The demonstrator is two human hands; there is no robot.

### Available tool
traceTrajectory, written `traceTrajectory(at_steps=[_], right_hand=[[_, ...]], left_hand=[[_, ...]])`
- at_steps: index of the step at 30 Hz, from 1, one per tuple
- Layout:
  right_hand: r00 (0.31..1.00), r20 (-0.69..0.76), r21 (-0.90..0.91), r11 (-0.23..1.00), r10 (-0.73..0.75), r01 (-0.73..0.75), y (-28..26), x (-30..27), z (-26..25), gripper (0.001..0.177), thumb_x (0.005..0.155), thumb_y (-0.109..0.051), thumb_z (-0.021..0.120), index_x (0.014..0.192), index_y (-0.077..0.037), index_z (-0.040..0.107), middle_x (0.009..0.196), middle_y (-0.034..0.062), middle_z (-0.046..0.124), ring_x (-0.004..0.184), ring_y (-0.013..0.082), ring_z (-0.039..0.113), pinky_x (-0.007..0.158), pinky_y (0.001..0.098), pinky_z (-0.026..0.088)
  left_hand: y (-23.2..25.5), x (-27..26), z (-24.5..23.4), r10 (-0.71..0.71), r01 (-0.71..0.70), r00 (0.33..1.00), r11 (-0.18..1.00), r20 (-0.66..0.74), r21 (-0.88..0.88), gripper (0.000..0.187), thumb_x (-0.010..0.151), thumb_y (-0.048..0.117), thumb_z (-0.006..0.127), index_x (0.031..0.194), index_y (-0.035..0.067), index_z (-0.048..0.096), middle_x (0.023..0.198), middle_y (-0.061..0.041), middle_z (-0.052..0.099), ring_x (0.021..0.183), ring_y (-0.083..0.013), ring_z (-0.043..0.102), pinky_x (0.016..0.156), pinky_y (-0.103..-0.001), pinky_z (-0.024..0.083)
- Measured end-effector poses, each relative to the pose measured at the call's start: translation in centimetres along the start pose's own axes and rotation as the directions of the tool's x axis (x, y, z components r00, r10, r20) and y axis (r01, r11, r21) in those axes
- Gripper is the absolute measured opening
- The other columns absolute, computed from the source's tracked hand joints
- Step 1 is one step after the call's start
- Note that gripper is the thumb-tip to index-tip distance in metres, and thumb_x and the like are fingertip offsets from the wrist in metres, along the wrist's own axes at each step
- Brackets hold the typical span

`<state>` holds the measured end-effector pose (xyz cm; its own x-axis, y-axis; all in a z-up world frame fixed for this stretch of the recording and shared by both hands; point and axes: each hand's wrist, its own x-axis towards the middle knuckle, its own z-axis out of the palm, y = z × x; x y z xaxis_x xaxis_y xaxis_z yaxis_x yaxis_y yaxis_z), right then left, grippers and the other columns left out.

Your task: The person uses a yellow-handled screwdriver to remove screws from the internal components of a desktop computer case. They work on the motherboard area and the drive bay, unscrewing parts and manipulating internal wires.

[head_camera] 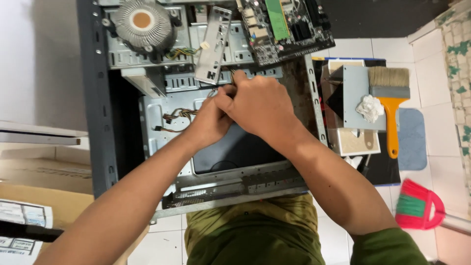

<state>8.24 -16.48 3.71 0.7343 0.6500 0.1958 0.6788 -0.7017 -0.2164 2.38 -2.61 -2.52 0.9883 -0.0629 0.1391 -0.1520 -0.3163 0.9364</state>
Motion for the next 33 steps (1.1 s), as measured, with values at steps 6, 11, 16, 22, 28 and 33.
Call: traceTrajectory(at_steps=[6,11,16,22,28,33], right_hand=[[0.983,0.182,-0.119,0.992,-0.023,0.045,0.9,0.6,-1.6,0.059,0.095,-0.073,0.046,0.098,-0.016,0.061,0.077,0.019,0.068,0.079,0.0475,0.073,0.071,0.0574,0.057],[0.969,0.176,-0.025,0.983,-0.173,0.18,1.3,0.7,-2.4,0.064,0.098,-0.073,0.05,0.109,-0.012,0.066,0.08,0.0197,0.067,0.079,0.0457,0.072,0.074,0.0554,0.058],[0.927,0.214,-0.021,0.948,-0.307,0.318,0.7,1.8,-3.6,0.052,0.088,-0.053,0.06,0.125,-0.016,0.064,0.085,0.0122,0.07,0.082,0.0417,0.07,0.071,0.0524,0.053],[0.851,0.525,-0.104,0.992,-0.003,0.068,-1.2,2.3,-5.6,0.051,0.095,-0.056,0.05,0.135,-0.025,0.058,0.107,0.0108,0.071,0.096,0.0408,0.069,0.08,0.0534,0.054],[0.833,0.539,-0.085,0.992,0.126,-0.095,-1.3,1.9,-5.3,0.044,0.101,-0.051,0.046,0.126,-0.019,0.062,0.089,0.0229,0.075,0.09,0.0475,0.068,0.074,0.0537,0.05],[0.83,0.195,-0.305,0.772,-0.523,0.558,3.2,0.8,-0.9,0.026,0.093,-0.018,0.065,0.118,-0.022,0.059,0.114,0.0118,0.059,0.046,0.0378,0.057,0.035,0.0459,0.041]], left_hand=[[-3.4,1.5,1.7,0.059,-0.052,0.997,0.992,-0.057,0.116,0.035,0.083,0.007,0.068,0.116,0.016,0.071,0.107,-0.01,0.077,0.11,-0.0373,0.068,0.092,-0.048,0.056],[0.2,0.4,0.7,0.126,-0.119,0.991,0.986,-0.048,0.115,0.035,0.083,0.007,0.07,0.117,0.001,0.065,0.107,-0.028,0.072,0.106,-0.0535,0.065,0.088,-0.06,0.054],[-2.0,0.0,-0.2,0.195,-0.201,0.979,0.964,0.053,0.174,0.053,0.071,0.009,0.069,0.123,0.008,0.061,0.121,-0.012,0.071,0.115,-0.0303,0.07,0.097,-0.04,0.054],[2.0,-1.6,-2.2,-0.289,0.182,0.932,0.896,0.22,0.405,0.028,0.081,0.023,0.067,0.102,0.007,0.057,0.099,-0.014,0.066,0.09,-0.0357,0.068,0.073,-0.046,0.05],[6.9,-5.0,-4.5,-0.346,0.143,0.921,0.723,0.176,0.676,0.042,0.086,0.025,0.06,0.123,0.005,0.056,0.114,-0.02,0.067,0.1,-0.0452,0.066,0.074,-0.056,0.053],[17.1,-11.3,-9.0,-0.207,0.138,0.978,0.749,0.031,0.648,0.044,0.094,0.031,0.06,0.133,0.011,0.066,0.129,-0.009,0.072,0.113,-0.0337,0.067,0.086,-0.051,0.052]])
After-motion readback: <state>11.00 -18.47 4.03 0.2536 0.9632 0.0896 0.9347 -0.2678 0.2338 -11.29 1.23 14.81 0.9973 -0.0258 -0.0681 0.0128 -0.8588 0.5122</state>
